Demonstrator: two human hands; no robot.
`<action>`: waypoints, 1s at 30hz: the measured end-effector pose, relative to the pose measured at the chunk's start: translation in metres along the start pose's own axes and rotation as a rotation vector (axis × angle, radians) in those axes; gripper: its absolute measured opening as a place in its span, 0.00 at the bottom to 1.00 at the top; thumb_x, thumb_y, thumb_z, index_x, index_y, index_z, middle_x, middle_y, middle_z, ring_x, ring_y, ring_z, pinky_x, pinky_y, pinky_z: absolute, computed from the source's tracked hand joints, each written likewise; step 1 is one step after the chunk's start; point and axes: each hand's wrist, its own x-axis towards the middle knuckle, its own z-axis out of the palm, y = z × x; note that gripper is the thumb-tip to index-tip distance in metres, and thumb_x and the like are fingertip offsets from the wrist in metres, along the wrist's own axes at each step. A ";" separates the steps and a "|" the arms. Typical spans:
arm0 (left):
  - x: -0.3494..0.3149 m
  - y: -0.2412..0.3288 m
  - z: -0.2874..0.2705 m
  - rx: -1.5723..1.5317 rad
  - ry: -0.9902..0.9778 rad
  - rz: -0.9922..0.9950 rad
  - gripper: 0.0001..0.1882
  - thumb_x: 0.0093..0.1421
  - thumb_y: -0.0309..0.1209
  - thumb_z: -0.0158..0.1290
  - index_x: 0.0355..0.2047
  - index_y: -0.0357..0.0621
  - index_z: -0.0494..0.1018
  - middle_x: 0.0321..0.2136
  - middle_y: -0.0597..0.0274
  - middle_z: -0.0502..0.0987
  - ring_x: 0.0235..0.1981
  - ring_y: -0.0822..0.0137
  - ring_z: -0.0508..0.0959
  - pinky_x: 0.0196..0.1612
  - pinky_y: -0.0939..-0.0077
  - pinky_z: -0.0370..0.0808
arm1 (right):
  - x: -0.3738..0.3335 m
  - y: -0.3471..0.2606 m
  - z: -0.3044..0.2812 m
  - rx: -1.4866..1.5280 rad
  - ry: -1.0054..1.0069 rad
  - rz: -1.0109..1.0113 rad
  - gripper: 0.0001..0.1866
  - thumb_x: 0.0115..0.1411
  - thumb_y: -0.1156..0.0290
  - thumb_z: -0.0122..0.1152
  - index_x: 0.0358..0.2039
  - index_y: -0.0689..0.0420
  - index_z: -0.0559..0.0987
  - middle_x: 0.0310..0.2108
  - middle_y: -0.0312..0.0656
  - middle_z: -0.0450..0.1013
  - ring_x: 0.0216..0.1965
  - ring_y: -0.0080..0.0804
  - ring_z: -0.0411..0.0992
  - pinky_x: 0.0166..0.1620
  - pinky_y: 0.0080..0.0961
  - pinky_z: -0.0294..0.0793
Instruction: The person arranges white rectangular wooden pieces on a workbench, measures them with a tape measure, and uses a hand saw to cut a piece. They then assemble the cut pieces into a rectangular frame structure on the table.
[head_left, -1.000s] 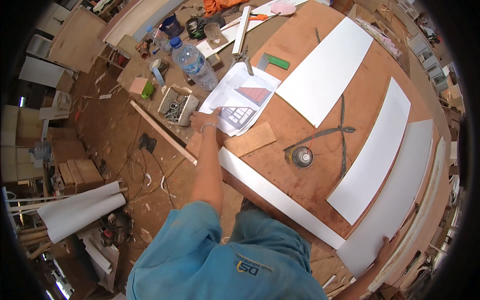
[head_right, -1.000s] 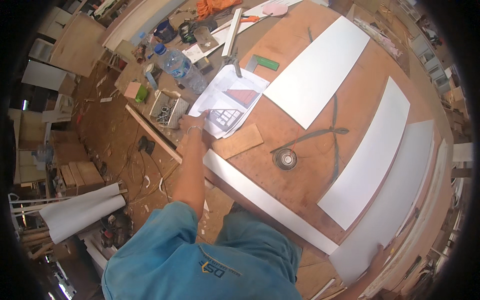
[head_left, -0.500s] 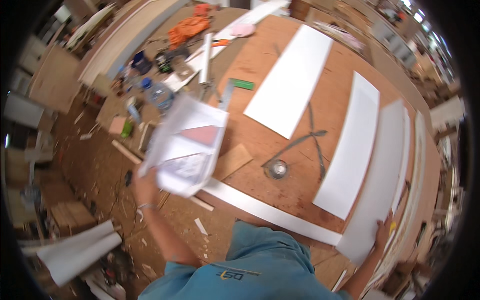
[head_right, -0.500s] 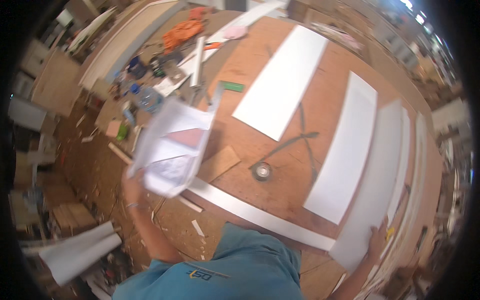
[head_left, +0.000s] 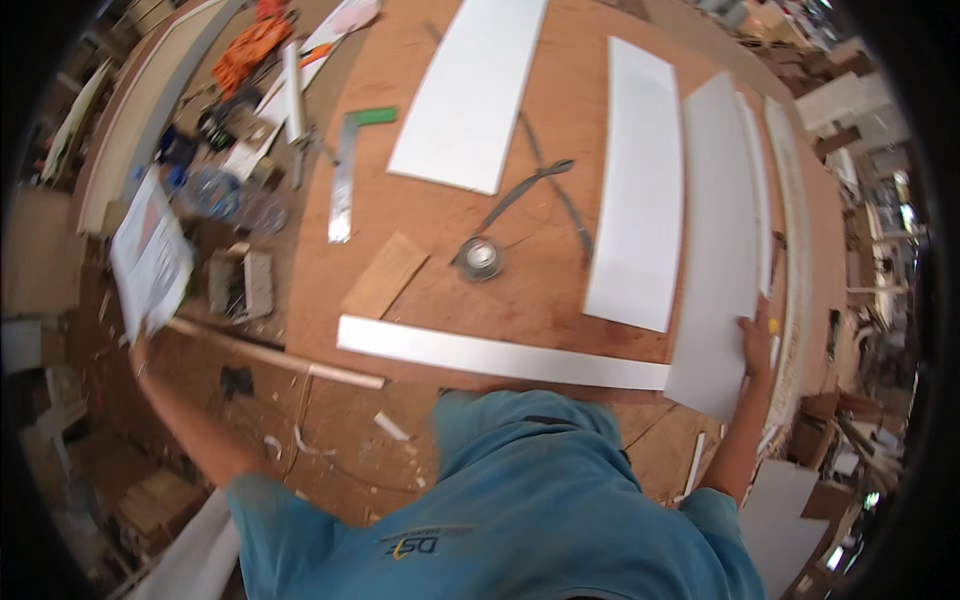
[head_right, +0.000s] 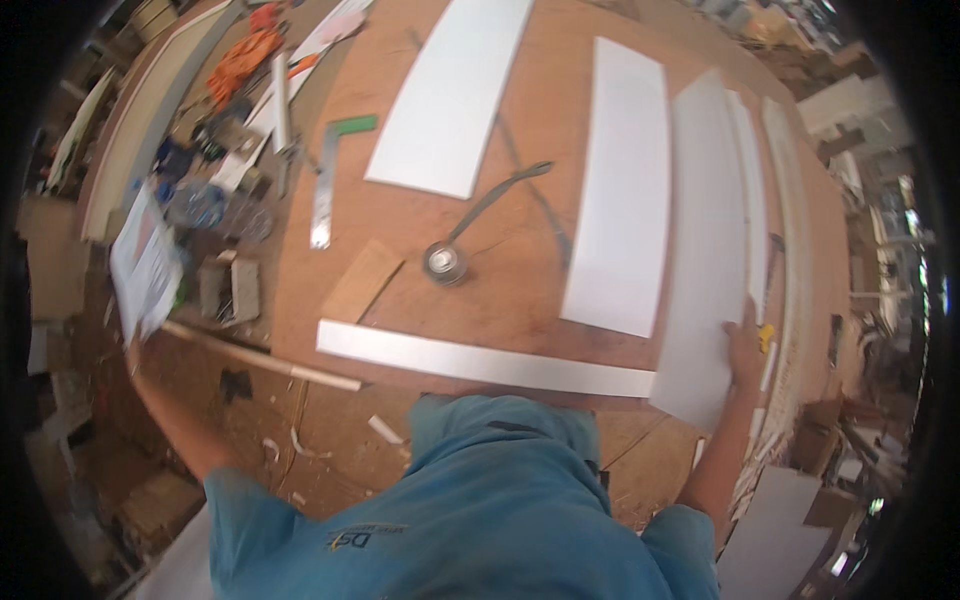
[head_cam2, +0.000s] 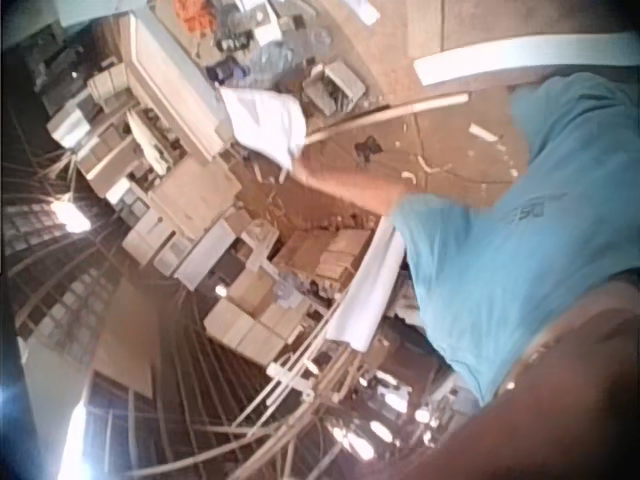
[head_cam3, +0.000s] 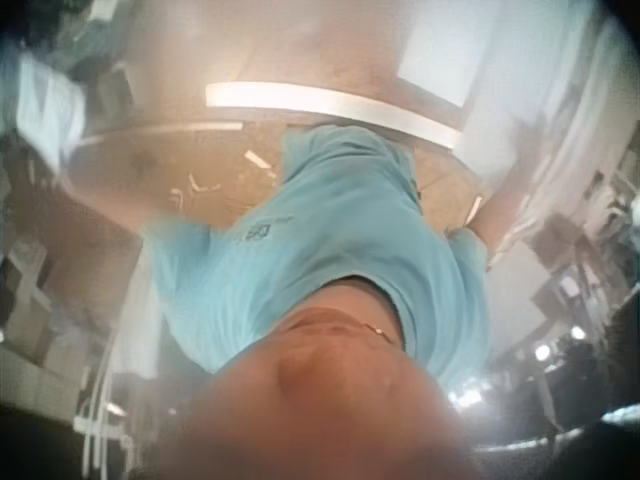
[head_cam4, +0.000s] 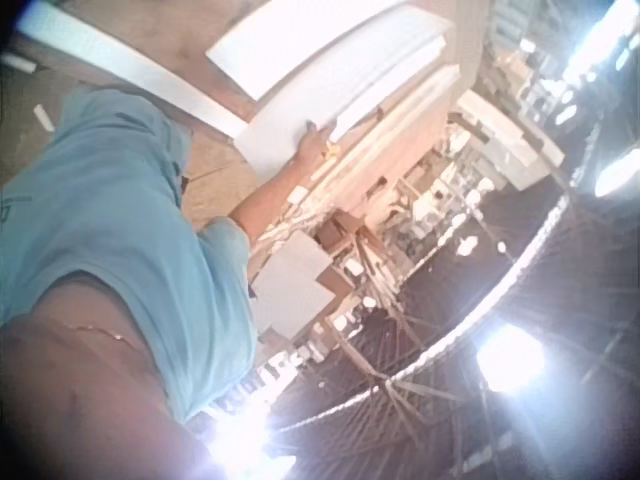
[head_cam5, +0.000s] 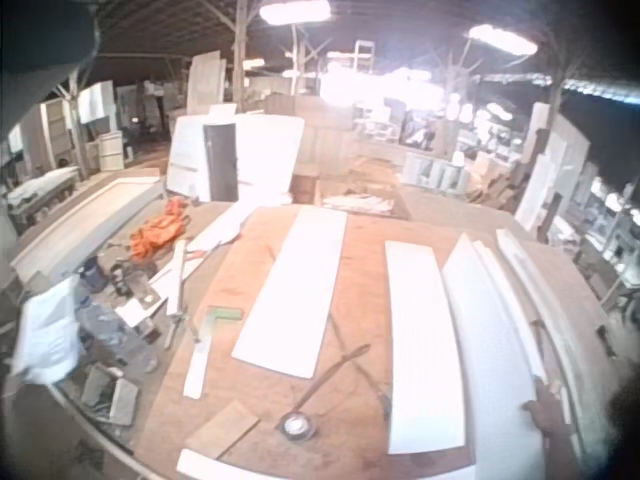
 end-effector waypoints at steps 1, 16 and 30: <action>-0.009 -0.002 0.010 0.262 0.081 0.184 0.34 0.61 0.46 0.64 0.55 0.27 0.75 0.46 0.48 0.81 0.41 0.54 0.82 0.48 0.64 0.79 | 0.001 0.005 0.002 0.029 -0.026 0.088 0.41 0.63 0.71 0.54 0.76 0.56 0.53 0.72 0.52 0.58 0.72 0.44 0.58 0.72 0.33 0.53; -0.309 -0.130 0.298 0.537 -0.449 1.011 0.51 0.49 0.36 0.72 0.70 0.41 0.59 0.65 0.43 0.63 0.65 0.44 0.64 0.68 0.56 0.63 | 0.009 0.017 -0.002 0.132 -0.046 -0.017 0.40 0.62 0.78 0.47 0.76 0.59 0.52 0.75 0.51 0.52 0.75 0.43 0.51 0.74 0.34 0.46; -0.100 -0.032 0.196 0.820 0.420 0.461 0.58 0.46 0.72 0.64 0.60 0.31 0.69 0.53 0.33 0.76 0.53 0.36 0.78 0.58 0.46 0.73 | -0.002 0.000 -0.007 0.044 -0.030 0.102 0.41 0.63 0.73 0.51 0.75 0.63 0.51 0.76 0.50 0.50 0.75 0.42 0.51 0.75 0.33 0.46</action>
